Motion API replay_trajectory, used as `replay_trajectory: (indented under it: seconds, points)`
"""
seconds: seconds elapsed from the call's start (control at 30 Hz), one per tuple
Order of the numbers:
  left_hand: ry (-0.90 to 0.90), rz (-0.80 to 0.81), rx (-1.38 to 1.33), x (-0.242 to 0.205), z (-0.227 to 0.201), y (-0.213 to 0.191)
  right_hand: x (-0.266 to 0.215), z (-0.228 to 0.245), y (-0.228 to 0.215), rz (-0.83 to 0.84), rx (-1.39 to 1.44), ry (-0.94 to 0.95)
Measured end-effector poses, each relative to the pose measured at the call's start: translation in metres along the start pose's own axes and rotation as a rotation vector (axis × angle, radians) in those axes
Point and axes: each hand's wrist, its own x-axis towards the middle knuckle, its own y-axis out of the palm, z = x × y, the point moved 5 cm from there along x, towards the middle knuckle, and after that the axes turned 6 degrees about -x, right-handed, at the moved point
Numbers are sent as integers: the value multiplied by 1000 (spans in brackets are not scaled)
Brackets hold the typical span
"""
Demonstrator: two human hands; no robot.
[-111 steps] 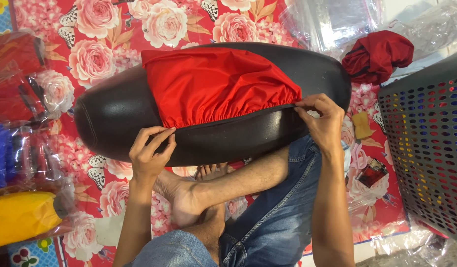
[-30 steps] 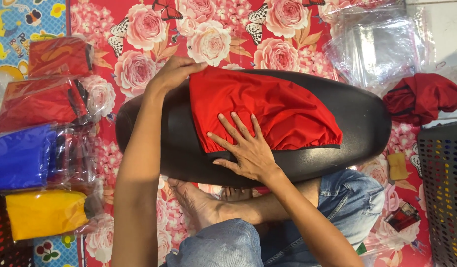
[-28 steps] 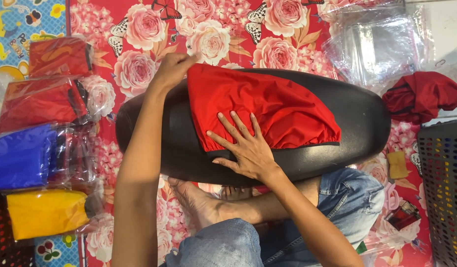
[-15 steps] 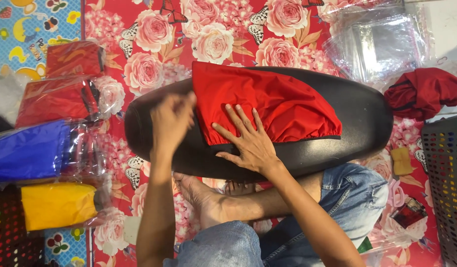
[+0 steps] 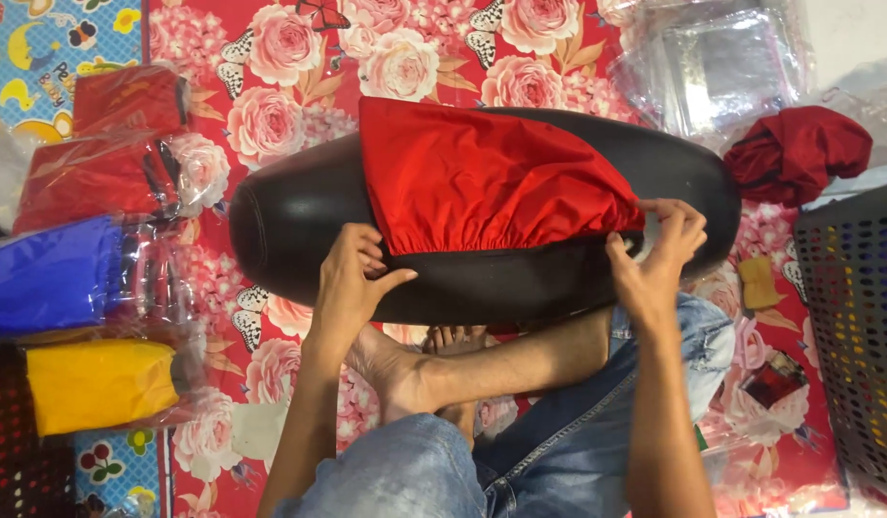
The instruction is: Fitting a red fabric cover onto a mold, smoothing it with a sponge, and folding it for packaging.
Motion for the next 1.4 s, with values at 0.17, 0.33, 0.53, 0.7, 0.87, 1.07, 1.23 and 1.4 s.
replay_trajectory:
  seconds: [0.17,0.33,0.53,0.7,0.87,1.07,1.23,1.4]
  points:
    - [522,-58,256,-8,-19,8,-1,-25,-5,389,241,-50]
    - [681,-122,286,0,5,20,3,-18,-8,249,149,-184]
    - [690,-136,249,0,7,18,5,-18,-4,190,148,-252]
    - [684,-128,219,-2,3,16,4,-23,0,192,87,-300]
    - [630,-140,166,1,11,16,7,-17,-6,162,164,-282]
    - [821,-220,289,-7,-14,20,4,-22,-6,128,198,-259]
    - [1011,-181,409,-5,-38,70,3,-21,-7,125,218,-272]
    - [1082,-145,484,11,-34,105,2,-28,-5,84,244,-255]
